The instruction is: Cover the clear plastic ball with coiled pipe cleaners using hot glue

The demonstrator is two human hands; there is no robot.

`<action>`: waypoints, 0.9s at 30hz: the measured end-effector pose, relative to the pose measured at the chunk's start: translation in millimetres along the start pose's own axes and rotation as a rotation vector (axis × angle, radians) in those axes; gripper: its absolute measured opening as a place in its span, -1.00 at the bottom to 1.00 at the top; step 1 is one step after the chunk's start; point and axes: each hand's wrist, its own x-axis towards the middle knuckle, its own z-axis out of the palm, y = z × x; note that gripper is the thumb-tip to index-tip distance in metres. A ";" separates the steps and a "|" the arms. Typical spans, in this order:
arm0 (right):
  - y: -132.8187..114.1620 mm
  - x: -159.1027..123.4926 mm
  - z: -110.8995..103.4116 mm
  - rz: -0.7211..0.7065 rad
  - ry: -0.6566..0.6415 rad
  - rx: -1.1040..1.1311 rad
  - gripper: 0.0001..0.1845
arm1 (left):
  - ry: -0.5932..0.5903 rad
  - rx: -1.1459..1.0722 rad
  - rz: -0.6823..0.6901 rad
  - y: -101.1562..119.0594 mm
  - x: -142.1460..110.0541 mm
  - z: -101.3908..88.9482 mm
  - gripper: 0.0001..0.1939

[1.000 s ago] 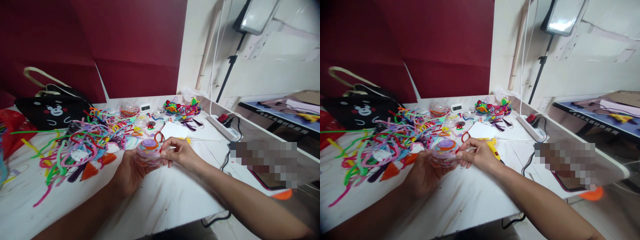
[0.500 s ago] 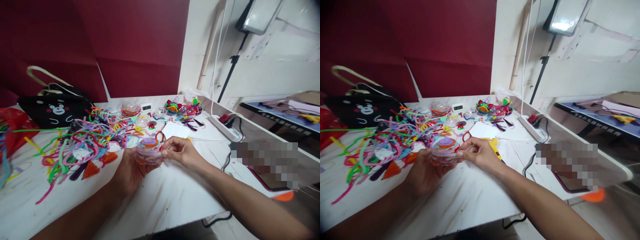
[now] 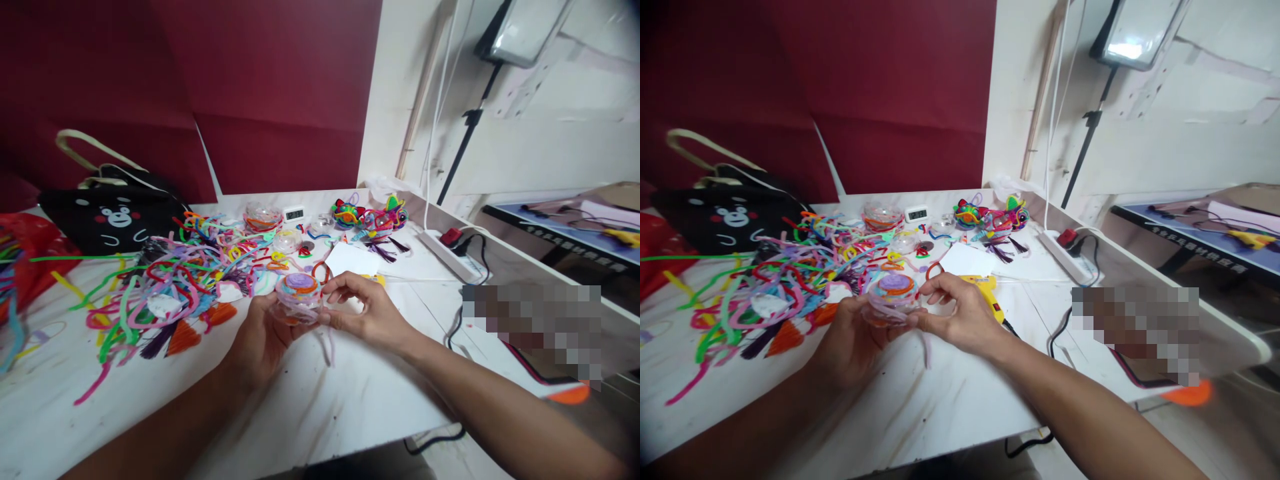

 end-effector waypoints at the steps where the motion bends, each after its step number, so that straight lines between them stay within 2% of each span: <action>1: 0.3 -0.7 0.4 -0.010 0.001 -0.020 -0.54 | 0.008 0.020 0.014 -0.4 -0.1 0.0 -0.54; 4: 1.8 -2.5 2.1 -0.057 0.011 -0.072 -0.57 | 0.014 0.066 0.063 -2.8 -0.3 -0.2 -0.50; 9: 2.5 -6.0 8.7 -0.200 0.063 -0.143 -0.56 | 0.085 0.146 0.178 -8.6 -1.9 0.6 -0.64; 15: 3.9 -10.2 21.1 -0.433 0.124 -0.181 -0.63 | 0.243 0.323 0.194 -12.8 -7.8 6.2 -0.41; 19: 5.4 -12.2 25.4 -0.460 0.160 -0.218 -0.71 | 0.228 0.416 0.206 -16.9 -9.1 3.2 -0.39; 25: 5.4 -13.5 26.7 -0.409 0.180 -0.240 -0.80 | 0.198 0.421 0.195 -21.9 -8.1 -4.2 -0.16; 27: 5.5 -13.6 26.8 -0.396 0.182 -0.243 -0.81 | 0.173 0.418 0.172 -22.4 -8.5 -4.8 -0.15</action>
